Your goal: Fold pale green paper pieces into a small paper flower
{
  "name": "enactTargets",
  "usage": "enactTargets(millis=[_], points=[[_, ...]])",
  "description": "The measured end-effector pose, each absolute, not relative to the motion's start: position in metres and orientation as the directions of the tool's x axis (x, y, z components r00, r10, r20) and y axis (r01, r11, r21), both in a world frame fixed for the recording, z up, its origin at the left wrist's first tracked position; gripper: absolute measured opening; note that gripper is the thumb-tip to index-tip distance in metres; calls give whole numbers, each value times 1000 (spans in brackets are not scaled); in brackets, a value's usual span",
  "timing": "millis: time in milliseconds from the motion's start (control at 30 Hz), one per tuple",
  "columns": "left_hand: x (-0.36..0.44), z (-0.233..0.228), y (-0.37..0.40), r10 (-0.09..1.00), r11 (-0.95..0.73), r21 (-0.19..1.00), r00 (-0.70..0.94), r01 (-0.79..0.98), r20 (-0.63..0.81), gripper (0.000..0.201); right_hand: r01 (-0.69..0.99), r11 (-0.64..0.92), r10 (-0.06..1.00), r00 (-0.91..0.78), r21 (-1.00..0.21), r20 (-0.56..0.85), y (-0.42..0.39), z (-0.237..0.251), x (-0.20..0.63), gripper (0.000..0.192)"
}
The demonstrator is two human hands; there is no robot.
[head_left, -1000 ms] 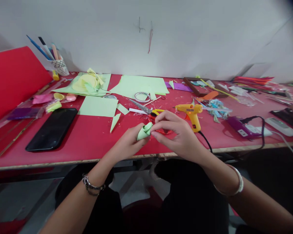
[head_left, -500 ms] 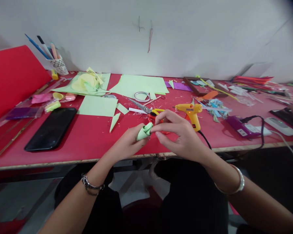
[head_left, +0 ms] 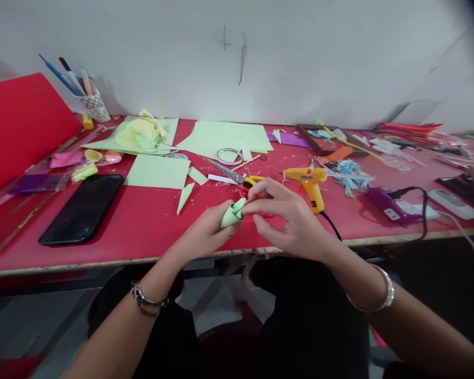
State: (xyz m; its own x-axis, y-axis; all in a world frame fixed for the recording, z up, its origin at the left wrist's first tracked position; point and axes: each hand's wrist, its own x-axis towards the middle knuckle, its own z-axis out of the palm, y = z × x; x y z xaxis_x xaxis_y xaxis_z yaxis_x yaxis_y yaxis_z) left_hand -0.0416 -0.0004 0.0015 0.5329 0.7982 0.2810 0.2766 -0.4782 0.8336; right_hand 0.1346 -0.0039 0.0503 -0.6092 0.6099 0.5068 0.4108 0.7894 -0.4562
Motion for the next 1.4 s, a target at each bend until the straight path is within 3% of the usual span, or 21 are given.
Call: enactTargets(millis=[1400], points=[[-42, 3, 0, 804, -471, 816, 544, 334, 241, 5, 366, 788, 605, -606, -495, 516, -4, 48, 136, 26]])
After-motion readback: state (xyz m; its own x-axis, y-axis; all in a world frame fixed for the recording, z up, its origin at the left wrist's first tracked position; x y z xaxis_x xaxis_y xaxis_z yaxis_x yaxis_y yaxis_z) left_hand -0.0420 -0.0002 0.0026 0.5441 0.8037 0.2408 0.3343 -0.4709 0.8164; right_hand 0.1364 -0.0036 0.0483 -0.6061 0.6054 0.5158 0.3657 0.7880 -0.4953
